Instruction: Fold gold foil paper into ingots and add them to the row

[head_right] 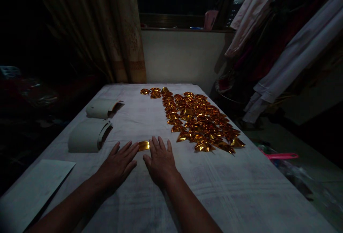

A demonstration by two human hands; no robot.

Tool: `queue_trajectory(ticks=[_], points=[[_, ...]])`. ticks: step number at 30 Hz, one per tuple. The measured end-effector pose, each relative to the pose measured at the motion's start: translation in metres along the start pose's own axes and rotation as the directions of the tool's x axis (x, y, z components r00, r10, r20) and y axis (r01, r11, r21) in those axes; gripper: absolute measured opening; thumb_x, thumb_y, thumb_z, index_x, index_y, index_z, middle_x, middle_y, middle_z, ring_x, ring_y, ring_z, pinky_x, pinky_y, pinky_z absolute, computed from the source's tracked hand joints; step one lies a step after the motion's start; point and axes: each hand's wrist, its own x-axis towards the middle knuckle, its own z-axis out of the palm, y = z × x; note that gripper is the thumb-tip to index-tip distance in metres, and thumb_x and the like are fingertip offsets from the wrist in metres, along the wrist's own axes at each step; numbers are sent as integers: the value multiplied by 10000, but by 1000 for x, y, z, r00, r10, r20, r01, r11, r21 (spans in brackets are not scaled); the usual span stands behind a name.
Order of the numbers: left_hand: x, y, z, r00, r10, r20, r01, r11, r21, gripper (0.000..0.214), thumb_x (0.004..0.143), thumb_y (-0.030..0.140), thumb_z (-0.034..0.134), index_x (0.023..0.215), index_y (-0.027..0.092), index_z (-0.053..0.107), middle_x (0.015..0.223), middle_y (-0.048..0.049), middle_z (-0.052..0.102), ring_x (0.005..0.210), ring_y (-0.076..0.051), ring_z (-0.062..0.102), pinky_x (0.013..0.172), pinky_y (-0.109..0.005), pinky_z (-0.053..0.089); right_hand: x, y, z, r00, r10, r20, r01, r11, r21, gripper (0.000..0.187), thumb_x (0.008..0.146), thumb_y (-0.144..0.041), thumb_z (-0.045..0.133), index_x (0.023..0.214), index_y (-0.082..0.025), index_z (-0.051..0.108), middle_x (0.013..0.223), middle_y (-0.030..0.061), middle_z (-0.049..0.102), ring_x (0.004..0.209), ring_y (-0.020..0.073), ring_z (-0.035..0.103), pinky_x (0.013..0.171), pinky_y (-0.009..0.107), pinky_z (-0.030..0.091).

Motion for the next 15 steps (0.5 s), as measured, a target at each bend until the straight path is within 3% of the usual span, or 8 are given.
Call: queue_trajectory(ticks=[8,13,15], points=[[-6,-1,0,1000,-22,9,22,1000,20,513,1031,409,388,1516,242,409,1517,-93,500,1427,-293,425,1200,-585,177,-3,-2,1,998,7,-54,-9,999,-34,609,1025,-480,395,1527,-135,387,1613,133,295,1521,302,201,1217,601,99],[-3,-8,4,1000,-1,-2,1,1000,0,501,1037,393,374,1518,256,403,1530,-80,488,1452,-264,389,1208,-547,175,-3,-12,2,969,-244,-40,243,970,-29,558,1040,-422,384,1543,-183,355,1606,106,329,1512,255,239,1229,579,94],[-1,-11,2,1000,14,23,-14,1000,-15,502,1037,372,369,1527,263,386,1539,-68,476,1460,-257,375,1211,-533,174,-2,-14,2,970,-245,7,245,970,-3,557,1042,-422,373,1546,-186,347,1606,100,331,1506,248,259,1227,578,108]])
